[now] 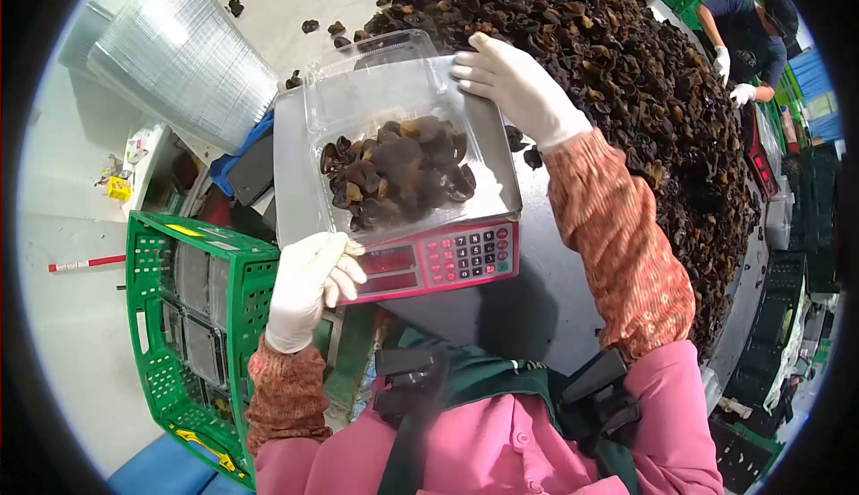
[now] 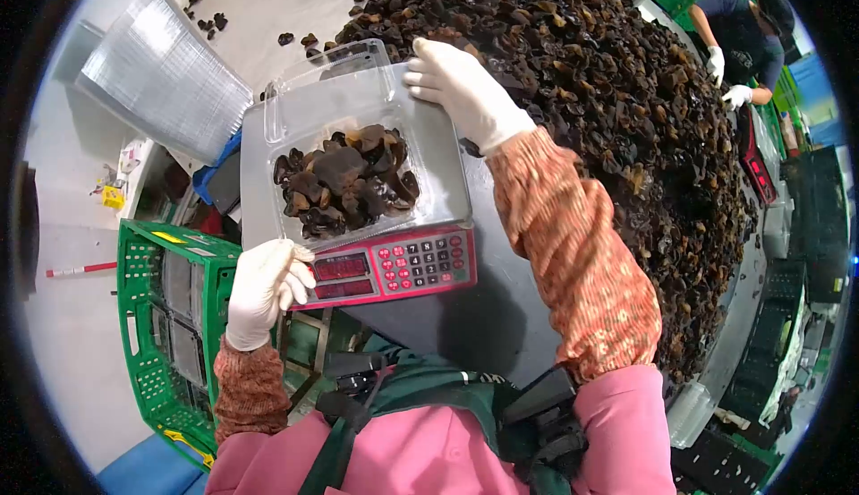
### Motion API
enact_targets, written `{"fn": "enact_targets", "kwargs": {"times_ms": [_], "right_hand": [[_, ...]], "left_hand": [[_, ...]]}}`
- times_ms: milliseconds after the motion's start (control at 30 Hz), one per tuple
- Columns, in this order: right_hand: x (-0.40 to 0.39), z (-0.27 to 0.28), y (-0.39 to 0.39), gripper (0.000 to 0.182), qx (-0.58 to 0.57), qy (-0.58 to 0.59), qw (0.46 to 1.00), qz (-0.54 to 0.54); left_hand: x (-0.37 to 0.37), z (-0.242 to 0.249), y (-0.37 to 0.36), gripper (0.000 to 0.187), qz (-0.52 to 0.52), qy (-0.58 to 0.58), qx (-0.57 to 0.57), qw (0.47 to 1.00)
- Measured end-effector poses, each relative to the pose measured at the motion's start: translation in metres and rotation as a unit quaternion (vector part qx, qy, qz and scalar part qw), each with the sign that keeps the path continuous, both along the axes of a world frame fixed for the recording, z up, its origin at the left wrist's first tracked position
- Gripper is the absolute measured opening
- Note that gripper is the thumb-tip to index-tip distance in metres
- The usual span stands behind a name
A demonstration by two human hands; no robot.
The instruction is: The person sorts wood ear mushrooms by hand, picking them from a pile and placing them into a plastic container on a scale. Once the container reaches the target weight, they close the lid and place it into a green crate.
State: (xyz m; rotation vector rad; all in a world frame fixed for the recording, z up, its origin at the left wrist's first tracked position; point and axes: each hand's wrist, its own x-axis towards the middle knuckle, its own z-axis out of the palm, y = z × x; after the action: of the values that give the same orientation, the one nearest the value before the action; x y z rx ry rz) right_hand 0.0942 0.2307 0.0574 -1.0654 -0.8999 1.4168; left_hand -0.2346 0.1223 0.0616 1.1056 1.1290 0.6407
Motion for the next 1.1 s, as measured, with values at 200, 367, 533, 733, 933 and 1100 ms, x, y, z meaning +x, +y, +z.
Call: {"fn": "enact_targets", "kwargs": {"times_ms": [200,367,533,733,933,1100], "right_hand": [[-0.008,0.031,-0.016,0.043,0.195,0.113,0.969,0.098],[-0.008,0.042,-0.098,0.049,0.106,-0.486,0.862,0.100],[-0.018,0.041,-0.116,0.037,-0.145,-0.210,0.959,0.127],[-0.022,0.012,-0.121,0.020,-0.129,-0.036,0.988,0.081],[-0.033,0.019,-0.132,0.012,-0.024,-0.094,0.994,0.052],[-0.073,0.057,-0.143,0.018,0.025,-0.072,0.993,0.095]], "left_hand": [[-0.006,-0.015,0.002,0.054,0.031,-0.150,-0.088,0.984],[-0.007,-0.013,0.002,0.055,0.022,-0.144,-0.072,0.987],[-0.002,-0.009,-0.003,0.032,0.025,-0.157,-0.052,0.986],[-0.003,-0.016,0.001,0.027,0.006,-0.119,-0.034,0.992],[0.000,-0.018,-0.015,0.023,0.043,-0.112,0.026,0.992],[-0.062,-0.005,-0.029,0.071,0.068,-0.276,0.098,0.954]]}}
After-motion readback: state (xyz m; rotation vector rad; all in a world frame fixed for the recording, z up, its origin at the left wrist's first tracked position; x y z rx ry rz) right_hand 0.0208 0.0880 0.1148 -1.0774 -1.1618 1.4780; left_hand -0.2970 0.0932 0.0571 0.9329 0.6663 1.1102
